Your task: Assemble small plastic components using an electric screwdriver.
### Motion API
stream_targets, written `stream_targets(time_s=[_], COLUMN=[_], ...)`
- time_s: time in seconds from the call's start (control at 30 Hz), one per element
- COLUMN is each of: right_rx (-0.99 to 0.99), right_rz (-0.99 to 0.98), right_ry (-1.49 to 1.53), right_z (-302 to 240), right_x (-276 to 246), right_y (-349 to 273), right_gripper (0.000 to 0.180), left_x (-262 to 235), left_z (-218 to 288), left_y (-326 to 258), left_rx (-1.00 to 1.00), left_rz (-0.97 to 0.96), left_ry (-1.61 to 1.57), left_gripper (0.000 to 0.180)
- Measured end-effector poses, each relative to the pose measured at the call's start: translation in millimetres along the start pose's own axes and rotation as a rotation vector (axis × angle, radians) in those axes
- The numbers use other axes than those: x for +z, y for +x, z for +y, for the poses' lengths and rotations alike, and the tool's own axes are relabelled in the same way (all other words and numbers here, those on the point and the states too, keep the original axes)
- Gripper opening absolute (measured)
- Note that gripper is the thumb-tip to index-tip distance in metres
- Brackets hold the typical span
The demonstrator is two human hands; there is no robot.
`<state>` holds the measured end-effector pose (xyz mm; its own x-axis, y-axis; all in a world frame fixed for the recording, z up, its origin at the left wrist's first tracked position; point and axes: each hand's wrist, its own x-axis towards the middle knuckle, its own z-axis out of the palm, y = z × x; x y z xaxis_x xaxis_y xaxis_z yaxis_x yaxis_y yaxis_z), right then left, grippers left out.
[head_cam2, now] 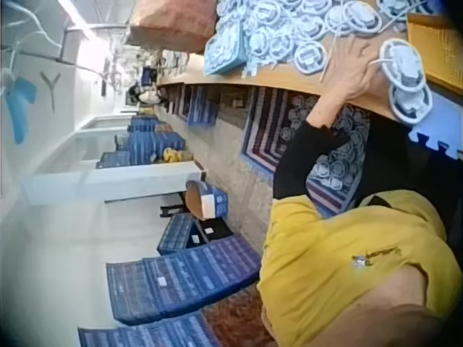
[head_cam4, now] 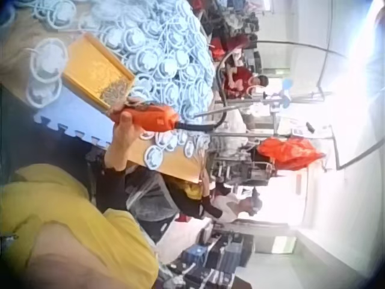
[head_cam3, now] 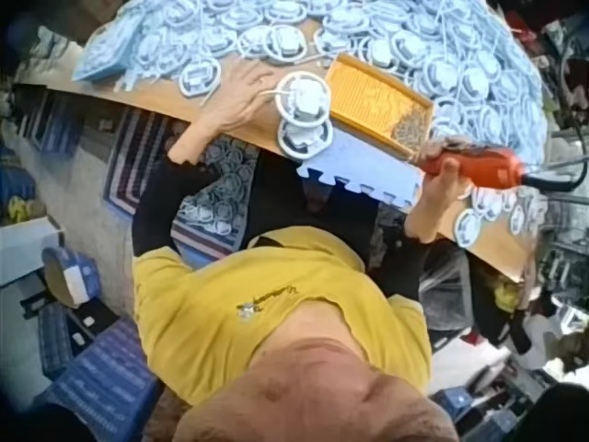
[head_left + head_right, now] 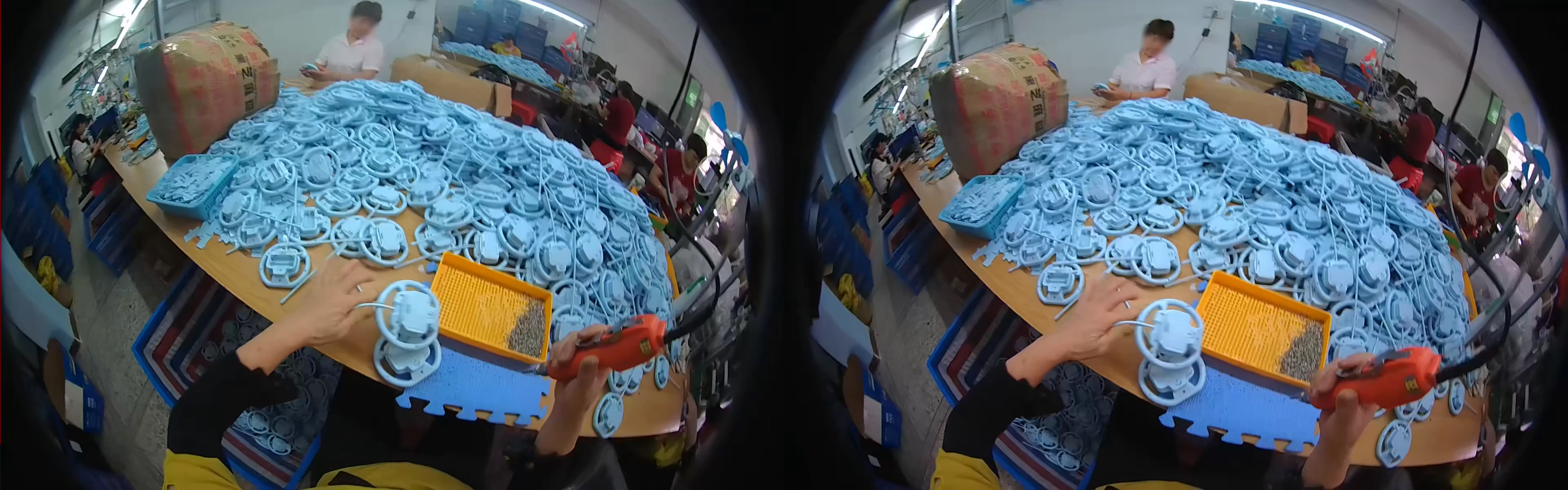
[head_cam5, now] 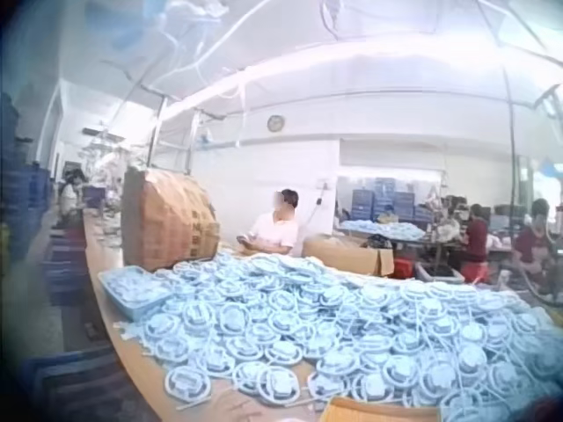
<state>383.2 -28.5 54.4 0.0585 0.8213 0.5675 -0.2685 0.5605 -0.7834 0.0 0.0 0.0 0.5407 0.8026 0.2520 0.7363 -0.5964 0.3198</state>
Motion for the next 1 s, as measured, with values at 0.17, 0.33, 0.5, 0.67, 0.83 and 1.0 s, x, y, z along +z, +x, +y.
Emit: stream_targets(time_s=[0.17,0.33,0.5,0.67,0.83,1.0], right_rx=[0.057,0.059,0.021,0.047,0.075,0.058], right_rz=[-0.011,-0.008,0.045,0.055,0.067,0.103], right_ry=[0.028,-0.002,0.062,0.140,0.128,0.187], right_z=[-3.8,-7.1,12.7,52.3,81.3,97.8], right_x=[12.8,-0.2,0.5,-0.3,11.7,17.5], right_y=[-11.6,-5.7,10.7,32.2,46.8,51.5], right_gripper=[0.053,0.051,0.051,0.044,0.039,0.035], left_x=[17.2,25.4,41.2,35.5,27.3,28.8], left_z=[-13.5,-2.5,1.9,9.6,36.4,63.0], left_y=[-48.8,-35.5,-14.8,-5.4,-8.6,-36.3], left_rx=[-0.278,-0.242,-0.148,-0.075,-0.274,-0.513], left_rz=[0.134,0.112,-0.089,0.035,0.147,0.116], left_ry=[0.285,0.222,0.034,0.088,-0.028,-0.220], left_gripper=[0.029,0.039,0.049,0.026,0.020,0.019])
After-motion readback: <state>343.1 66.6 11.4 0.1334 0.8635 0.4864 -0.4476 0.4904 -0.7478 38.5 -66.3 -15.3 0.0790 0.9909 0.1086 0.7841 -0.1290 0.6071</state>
